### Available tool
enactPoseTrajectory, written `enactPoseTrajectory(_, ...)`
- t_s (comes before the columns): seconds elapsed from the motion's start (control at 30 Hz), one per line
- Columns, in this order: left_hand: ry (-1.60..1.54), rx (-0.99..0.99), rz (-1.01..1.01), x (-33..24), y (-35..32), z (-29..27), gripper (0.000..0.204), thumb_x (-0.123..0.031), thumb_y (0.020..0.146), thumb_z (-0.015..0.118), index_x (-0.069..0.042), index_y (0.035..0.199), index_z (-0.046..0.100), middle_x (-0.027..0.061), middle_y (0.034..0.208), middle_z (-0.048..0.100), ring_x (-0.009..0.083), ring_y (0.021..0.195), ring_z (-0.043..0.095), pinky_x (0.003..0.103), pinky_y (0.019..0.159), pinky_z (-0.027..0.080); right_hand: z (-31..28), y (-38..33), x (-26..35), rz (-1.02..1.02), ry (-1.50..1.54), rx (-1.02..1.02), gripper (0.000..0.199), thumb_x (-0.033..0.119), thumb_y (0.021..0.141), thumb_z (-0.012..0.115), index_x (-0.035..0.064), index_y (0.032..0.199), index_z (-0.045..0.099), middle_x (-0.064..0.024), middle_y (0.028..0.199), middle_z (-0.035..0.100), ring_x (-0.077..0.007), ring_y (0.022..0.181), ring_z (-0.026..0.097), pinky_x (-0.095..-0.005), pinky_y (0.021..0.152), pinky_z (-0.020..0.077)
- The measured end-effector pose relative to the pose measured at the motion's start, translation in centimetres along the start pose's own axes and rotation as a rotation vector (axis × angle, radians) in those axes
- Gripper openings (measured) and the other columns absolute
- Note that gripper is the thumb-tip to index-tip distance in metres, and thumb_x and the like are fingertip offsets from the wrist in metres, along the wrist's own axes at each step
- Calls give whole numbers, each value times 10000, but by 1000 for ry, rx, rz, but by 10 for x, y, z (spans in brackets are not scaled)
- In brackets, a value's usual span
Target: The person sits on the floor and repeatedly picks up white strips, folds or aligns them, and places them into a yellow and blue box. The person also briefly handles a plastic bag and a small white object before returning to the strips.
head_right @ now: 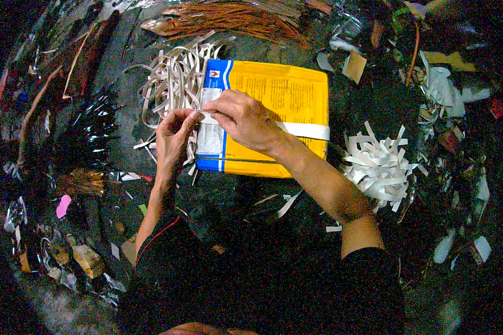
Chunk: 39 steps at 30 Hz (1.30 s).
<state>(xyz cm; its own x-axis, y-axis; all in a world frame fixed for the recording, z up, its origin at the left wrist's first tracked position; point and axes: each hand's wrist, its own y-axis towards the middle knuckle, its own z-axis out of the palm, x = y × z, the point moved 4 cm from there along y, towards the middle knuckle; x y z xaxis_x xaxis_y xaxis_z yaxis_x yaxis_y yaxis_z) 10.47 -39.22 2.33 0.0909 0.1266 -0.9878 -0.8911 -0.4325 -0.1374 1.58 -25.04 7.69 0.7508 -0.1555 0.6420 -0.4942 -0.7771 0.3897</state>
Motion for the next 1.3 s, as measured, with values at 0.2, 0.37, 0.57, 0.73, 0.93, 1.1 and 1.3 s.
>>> enactPoseTrajectory(0.2,-116,69,-112,6,4,0,218,-231,911,636,-15,925,620,16,793,625,59,671,519,201,599,405,3,-4,10,-160,-283,84,238,17,769,658,54,1004,658,-84,864,604,-253,813,602,-352,735,488)
enactPoseTrajectory(0.37,-10,32,-122,7,8,3,206,-226,929,596,-32,866,567,-10,721,552,61,643,472,205,593,374,8,-4,14,-74,-295,33,196,104,766,694,67,955,661,-65,865,598,-243,826,585,-364,739,444)
enactPoseTrajectory(0.57,-151,62,-128,8,-7,-2,212,-211,918,622,-7,976,605,-5,781,601,52,695,517,200,624,417,6,-2,15,-50,-261,-66,158,213,757,713,89,838,659,-53,832,583,-241,822,571,-375,700,425)
enactPoseTrajectory(0.73,-10,11,-86,5,-5,-1,222,-207,905,645,1,980,632,10,822,636,53,711,550,194,624,429,9,-1,9,-58,-230,-81,136,187,754,710,79,821,661,-66,819,572,-247,800,567,-370,703,454)
enactPoseTrajectory(0.93,-322,7,-243,18,-1,1,160,-179,908,625,-21,924,615,-16,739,560,45,635,455,186,575,368,13,-1,6,-105,-192,-53,105,125,777,692,48,839,657,-77,809,574,-250,776,575,-352,704,492)
enactPoseTrajectory(1.1,-497,28,-325,28,0,3,137,-153,912,613,-19,936,604,-7,750,564,47,628,451,182,567,361,11,-2,6,-87,-170,-26,127,109,771,701,39,866,657,-79,833,589,-247,797,589,-340,714,501)
enactPoseTrajectory(1.3,-496,5,-313,45,8,-6,129,-152,908,618,-25,925,605,5,762,587,47,636,469,182,569,362,10,-3,4,-78,-161,-15,145,103,766,707,46,891,659,-77,832,588,-245,793,591,-335,707,505)
